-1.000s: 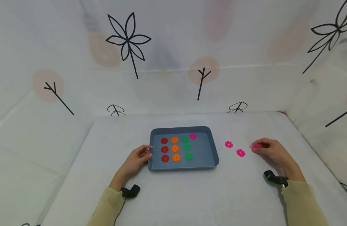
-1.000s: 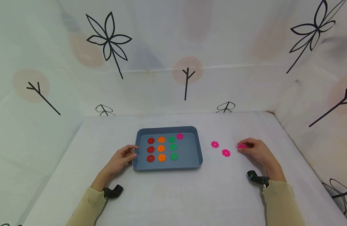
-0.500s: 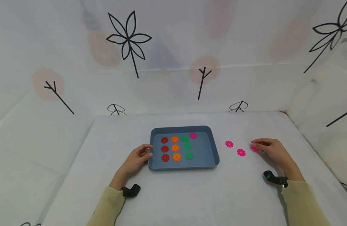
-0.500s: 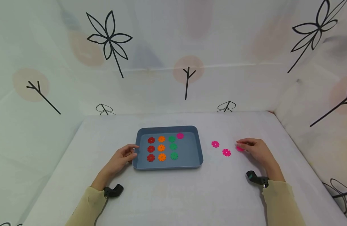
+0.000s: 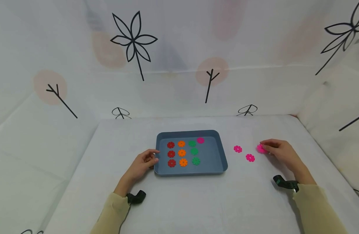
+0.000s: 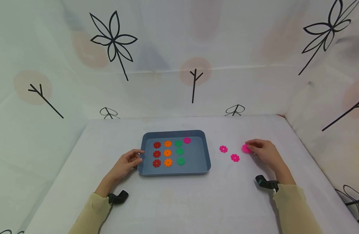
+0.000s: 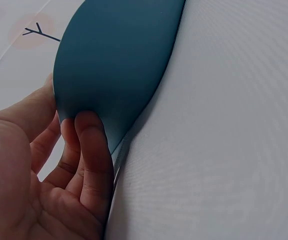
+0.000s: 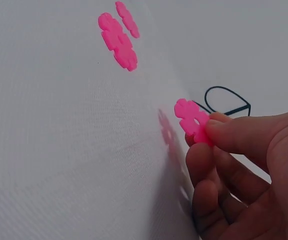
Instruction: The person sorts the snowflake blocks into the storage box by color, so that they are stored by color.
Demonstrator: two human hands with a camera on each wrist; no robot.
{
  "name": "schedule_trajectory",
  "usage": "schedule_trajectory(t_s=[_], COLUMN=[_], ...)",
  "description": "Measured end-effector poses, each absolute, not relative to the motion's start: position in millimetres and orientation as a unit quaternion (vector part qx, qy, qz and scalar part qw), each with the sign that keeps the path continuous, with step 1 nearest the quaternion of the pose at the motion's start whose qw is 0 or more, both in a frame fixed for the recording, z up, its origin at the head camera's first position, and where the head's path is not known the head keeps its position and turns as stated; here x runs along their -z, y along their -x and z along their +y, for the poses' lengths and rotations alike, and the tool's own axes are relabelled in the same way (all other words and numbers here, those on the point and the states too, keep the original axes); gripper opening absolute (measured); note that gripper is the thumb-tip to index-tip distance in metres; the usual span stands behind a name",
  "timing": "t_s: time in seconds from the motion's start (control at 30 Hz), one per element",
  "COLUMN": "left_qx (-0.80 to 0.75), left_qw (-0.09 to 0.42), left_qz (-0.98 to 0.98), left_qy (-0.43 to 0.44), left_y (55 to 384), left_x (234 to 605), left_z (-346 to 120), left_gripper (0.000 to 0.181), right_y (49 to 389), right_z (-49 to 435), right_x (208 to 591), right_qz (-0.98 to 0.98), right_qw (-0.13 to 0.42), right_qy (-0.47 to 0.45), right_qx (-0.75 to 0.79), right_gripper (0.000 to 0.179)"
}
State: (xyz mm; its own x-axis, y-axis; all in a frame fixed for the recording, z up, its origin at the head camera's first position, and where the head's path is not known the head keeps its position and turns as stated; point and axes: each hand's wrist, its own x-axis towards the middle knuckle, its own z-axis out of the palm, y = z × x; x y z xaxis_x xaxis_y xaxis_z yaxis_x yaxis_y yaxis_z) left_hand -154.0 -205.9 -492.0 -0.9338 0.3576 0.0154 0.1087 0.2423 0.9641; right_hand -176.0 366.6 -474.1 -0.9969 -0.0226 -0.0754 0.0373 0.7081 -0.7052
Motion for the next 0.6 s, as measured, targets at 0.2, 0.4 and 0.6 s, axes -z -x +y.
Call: schedule_trajectory(t_s=[0.2, 0.4, 0.6], left_qx=[-0.603, -0.599, -0.594], left_qw=[0.100, 0.097, 0.101], left_qz=[0.777, 0.780, 0.785], left_qy=[-0.150, -0.152, -0.146], left_y=[153.1, 153.0, 153.6], left_x=[491.5, 491.2, 491.1], left_z=[-205.2, -204.8, -205.2], left_gripper=[0.037, 0.037, 0.037], right_y=[179.1, 185.3, 192.6], right_z=[361.2, 350.7, 334.6], right_x=[471.3, 462.7, 452.6], right_qz=[0.919, 0.929, 0.926], right_qw=[0.050, 0.059, 0.056], right_qy=[0.016, 0.035, 0.059], right_qx=[0.390, 0.363, 0.369], right_gripper=[0.039, 0.041, 0.036])
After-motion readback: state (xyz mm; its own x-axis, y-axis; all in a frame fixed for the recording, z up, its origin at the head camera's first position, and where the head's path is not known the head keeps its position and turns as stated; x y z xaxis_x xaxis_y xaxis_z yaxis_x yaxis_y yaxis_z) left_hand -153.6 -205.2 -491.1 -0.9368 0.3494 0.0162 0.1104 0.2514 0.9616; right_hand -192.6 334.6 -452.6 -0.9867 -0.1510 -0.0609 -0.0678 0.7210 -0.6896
